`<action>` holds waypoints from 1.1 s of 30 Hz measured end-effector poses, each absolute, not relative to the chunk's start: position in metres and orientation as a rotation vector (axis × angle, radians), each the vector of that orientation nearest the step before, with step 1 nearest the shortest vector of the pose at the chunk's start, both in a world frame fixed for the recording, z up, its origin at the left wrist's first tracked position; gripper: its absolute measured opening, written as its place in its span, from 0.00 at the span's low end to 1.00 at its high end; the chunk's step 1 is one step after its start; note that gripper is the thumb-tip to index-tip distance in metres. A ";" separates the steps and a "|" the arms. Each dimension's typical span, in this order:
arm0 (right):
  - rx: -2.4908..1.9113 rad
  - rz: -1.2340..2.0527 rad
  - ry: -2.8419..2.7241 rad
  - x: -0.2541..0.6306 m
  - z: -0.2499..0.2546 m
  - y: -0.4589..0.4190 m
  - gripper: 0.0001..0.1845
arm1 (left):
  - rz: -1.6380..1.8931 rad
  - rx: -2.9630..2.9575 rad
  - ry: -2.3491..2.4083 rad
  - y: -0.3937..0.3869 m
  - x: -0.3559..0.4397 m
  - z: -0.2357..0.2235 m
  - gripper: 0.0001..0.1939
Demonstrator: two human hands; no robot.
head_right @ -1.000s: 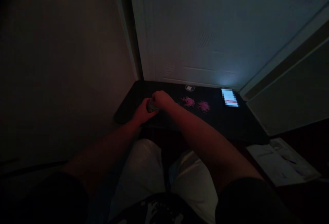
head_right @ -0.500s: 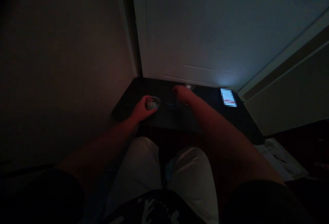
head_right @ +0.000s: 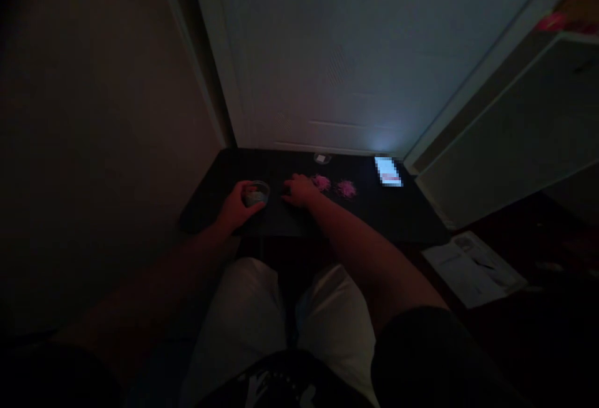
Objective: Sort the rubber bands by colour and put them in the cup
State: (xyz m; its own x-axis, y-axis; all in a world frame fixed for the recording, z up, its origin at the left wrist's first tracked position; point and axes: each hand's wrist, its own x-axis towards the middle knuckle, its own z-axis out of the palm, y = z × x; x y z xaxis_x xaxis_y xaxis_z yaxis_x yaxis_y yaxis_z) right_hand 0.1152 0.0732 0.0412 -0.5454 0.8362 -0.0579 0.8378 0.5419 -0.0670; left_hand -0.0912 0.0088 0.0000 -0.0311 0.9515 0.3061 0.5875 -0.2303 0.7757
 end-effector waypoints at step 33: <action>1.420 -0.089 2.778 0.144 0.044 0.059 0.24 | 1.172 1.828 1.613 0.012 -0.093 -0.004 0.32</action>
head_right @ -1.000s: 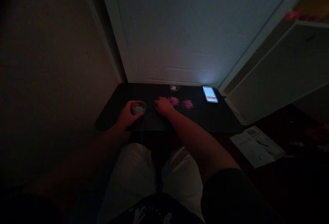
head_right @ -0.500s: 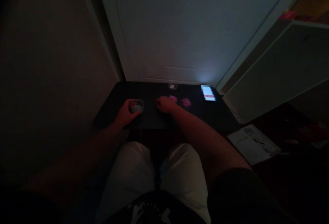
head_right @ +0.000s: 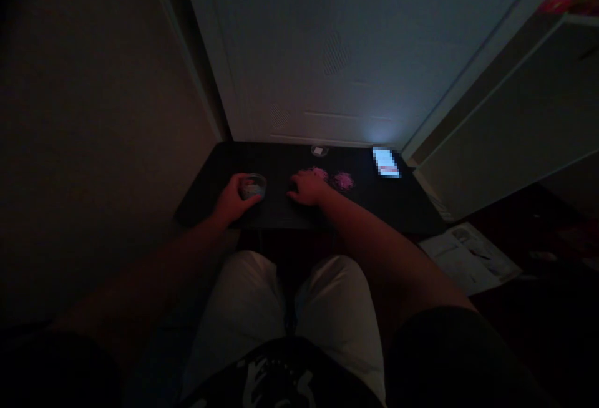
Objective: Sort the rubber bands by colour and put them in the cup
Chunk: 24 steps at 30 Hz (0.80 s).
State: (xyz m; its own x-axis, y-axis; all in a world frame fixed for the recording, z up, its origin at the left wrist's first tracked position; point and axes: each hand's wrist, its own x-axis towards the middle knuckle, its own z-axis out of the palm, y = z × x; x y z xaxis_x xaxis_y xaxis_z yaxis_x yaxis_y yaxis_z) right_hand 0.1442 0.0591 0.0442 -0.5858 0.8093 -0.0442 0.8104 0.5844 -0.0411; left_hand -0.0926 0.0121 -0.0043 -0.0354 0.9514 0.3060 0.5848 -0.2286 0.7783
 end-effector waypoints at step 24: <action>1.542 -0.064 2.724 0.154 0.045 0.049 0.38 | 1.165 1.844 1.606 0.011 -0.092 -0.003 0.32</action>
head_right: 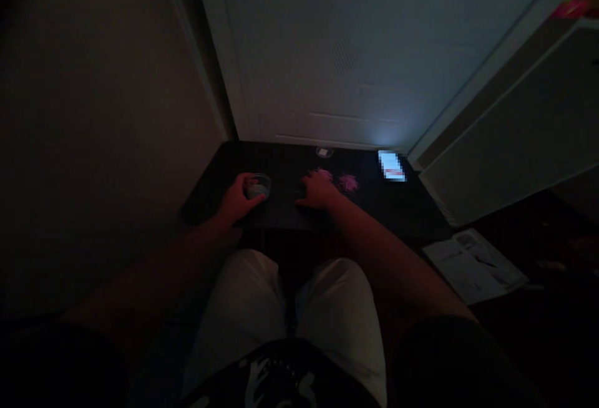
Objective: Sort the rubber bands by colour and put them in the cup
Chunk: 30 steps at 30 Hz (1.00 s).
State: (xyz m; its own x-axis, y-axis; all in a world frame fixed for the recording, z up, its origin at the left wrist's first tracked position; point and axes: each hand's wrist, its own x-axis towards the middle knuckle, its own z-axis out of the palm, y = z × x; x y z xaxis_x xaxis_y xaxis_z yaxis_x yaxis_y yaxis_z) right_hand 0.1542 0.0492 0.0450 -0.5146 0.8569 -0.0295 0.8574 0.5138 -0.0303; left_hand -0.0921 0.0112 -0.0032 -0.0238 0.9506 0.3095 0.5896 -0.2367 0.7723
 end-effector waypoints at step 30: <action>1.910 -0.643 2.733 0.165 0.072 0.098 0.10 | 1.172 1.864 1.575 0.008 -0.090 0.000 0.32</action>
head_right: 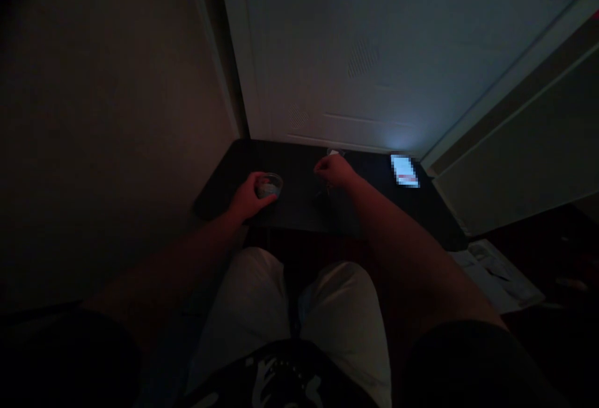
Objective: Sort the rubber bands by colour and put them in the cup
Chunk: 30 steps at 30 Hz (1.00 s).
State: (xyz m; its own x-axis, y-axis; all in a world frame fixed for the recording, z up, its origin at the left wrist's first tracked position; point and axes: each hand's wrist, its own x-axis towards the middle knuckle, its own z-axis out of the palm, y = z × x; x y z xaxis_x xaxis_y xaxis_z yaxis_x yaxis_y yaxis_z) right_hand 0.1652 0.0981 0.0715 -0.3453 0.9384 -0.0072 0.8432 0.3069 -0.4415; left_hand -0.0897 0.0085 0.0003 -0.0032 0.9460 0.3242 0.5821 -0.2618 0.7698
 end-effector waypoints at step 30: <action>-1.690 0.233 -2.962 0.157 0.064 0.084 0.18 | 1.152 1.831 1.550 0.007 -0.089 0.002 0.34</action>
